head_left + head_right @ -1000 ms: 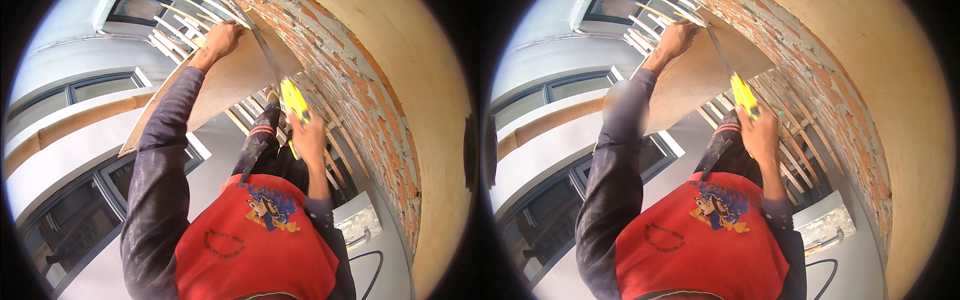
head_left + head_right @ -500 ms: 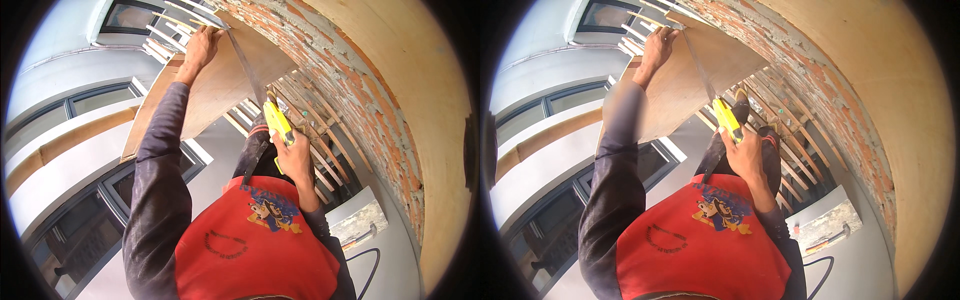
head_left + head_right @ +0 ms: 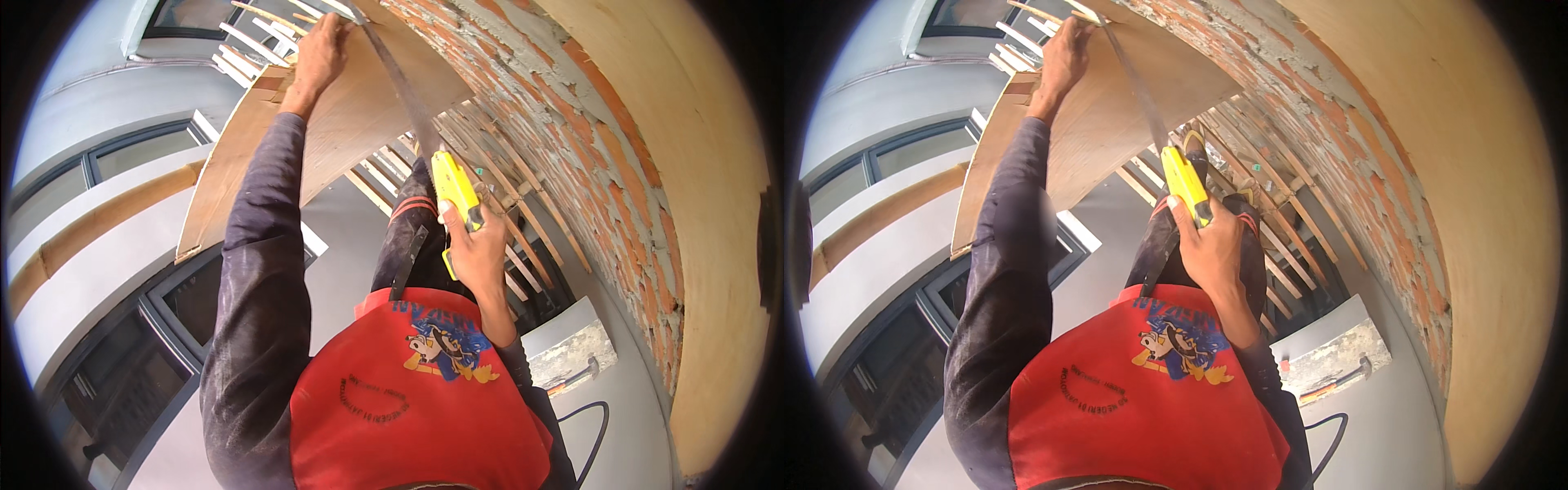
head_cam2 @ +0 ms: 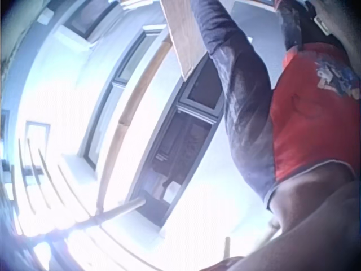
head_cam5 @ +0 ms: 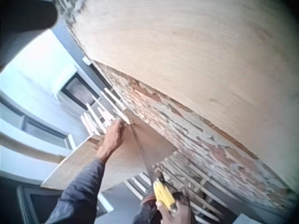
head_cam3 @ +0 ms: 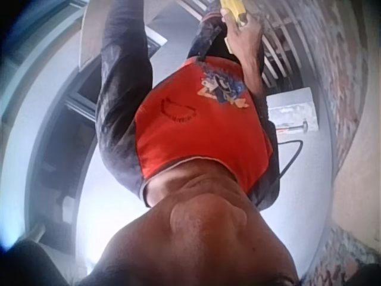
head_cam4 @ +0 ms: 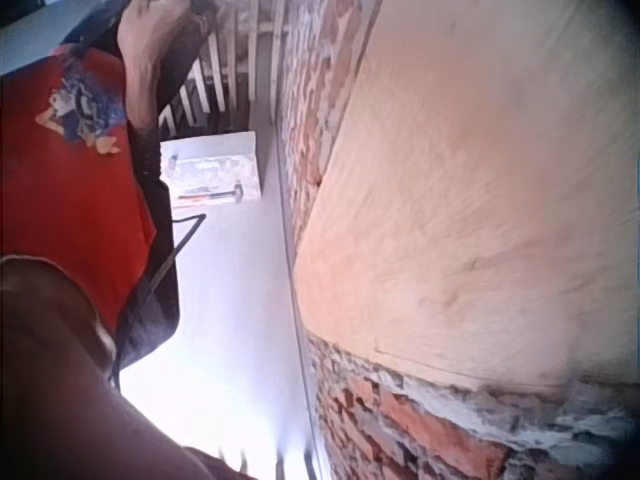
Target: The person secures a large sheet of plasterboard to a brick wall using a yellow staple gun. They hold the board in place with one hand while driving staples into the wooden battens with the other. The person then removes the board and repositions it.
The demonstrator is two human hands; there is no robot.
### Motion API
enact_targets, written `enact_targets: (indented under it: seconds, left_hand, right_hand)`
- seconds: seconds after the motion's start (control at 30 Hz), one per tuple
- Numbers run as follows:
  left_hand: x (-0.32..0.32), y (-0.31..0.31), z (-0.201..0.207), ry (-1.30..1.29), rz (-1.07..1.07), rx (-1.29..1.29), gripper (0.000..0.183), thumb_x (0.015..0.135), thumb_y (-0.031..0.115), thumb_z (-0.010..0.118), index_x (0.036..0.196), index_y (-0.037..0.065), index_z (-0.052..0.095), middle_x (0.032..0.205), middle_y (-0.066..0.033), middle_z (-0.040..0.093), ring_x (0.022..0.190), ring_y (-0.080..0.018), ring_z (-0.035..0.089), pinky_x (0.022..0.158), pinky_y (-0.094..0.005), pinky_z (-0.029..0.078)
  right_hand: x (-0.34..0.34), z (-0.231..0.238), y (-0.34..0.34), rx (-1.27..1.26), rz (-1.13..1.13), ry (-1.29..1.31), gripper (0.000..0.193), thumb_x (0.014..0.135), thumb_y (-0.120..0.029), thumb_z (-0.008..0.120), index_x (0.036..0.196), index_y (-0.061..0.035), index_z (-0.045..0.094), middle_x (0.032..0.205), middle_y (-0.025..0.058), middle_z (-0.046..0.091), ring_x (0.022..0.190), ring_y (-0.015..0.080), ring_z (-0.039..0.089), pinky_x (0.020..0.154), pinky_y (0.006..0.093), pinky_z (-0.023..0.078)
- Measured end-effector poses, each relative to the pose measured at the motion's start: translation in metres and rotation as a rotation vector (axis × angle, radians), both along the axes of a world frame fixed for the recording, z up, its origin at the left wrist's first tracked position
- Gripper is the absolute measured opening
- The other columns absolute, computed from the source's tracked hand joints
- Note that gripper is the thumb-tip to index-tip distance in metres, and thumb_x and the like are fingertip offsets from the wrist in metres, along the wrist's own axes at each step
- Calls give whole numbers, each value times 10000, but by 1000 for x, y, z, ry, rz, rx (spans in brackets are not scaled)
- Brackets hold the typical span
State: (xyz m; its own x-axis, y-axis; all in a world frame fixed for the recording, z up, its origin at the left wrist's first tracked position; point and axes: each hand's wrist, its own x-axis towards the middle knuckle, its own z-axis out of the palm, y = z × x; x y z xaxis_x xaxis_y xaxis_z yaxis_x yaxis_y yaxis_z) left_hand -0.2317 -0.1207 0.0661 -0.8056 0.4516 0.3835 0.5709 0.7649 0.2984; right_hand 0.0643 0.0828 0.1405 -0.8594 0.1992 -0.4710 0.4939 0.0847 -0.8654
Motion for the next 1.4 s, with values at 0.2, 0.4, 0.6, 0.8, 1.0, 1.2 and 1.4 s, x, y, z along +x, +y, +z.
enact_targets:
  seconds: [0.2, 0.4, 0.6, 0.8, 1.0, 1.2, 1.4]
  left_hand:
    - [5, 6, 0, 22, -23, -26, 92, 870, 118, 580, 894, 41, 535, 809, -168, 578, 700, -369, 582, 571, -431, 452]
    - [-1, -2, -3, 40, -51, 58, 113, 850, 116, 610, 944, 67, 572, 861, -157, 519, 683, -347, 567, 558, -420, 461]
    - [24, 26, -1, -15, -43, 38, 97, 837, 102, 631, 856, 31, 567, 803, -147, 517, 655, -329, 574, 531, -409, 447]
    - [31, 27, -4, -25, -24, 30, 111, 829, 105, 632, 905, 44, 579, 827, -144, 516, 641, -332, 565, 517, -411, 443]
    - [40, 19, 5, -27, -76, 53, 91, 829, 109, 625, 896, 70, 577, 785, -128, 479, 587, -311, 532, 480, -405, 433]
    - [47, -2, 16, -17, -31, 57, 72, 819, 123, 640, 849, 87, 586, 742, -111, 449, 535, -285, 501, 449, -389, 419]
    - [51, 1, 15, -19, -20, 75, 84, 817, 148, 646, 849, 90, 594, 734, -107, 455, 561, -274, 513, 461, -389, 421]
  right_hand:
    - [0, -6, 0, -16, -68, 75, 297, 857, -239, 636, 889, 56, 616, 720, 208, 637, 645, 306, 649, 569, 372, 466]
    - [6, 4, 4, -35, -86, 114, 287, 869, -234, 624, 882, 53, 612, 699, 208, 630, 622, 307, 641, 545, 375, 453]
    - [-39, -19, -5, 99, -7, 62, 321, 871, -277, 616, 834, 42, 607, 625, 220, 581, 574, 358, 594, 545, 397, 440]
    - [-23, -5, 19, 30, -3, -49, 293, 853, -237, 639, 867, 55, 623, 704, 197, 634, 626, 293, 625, 592, 363, 463]
    - [-28, -4, 9, -19, -11, -33, 314, 856, -265, 629, 874, 48, 618, 709, 212, 629, 635, 326, 614, 598, 386, 458]
    - [-32, 24, -6, 34, 56, -88, 264, 849, -223, 635, 941, 24, 622, 759, 205, 643, 721, 335, 647, 615, 396, 471]
    - [-45, 31, -4, 90, 87, -103, 349, 855, -283, 626, 957, 50, 610, 777, 236, 630, 733, 385, 620, 644, 418, 463]
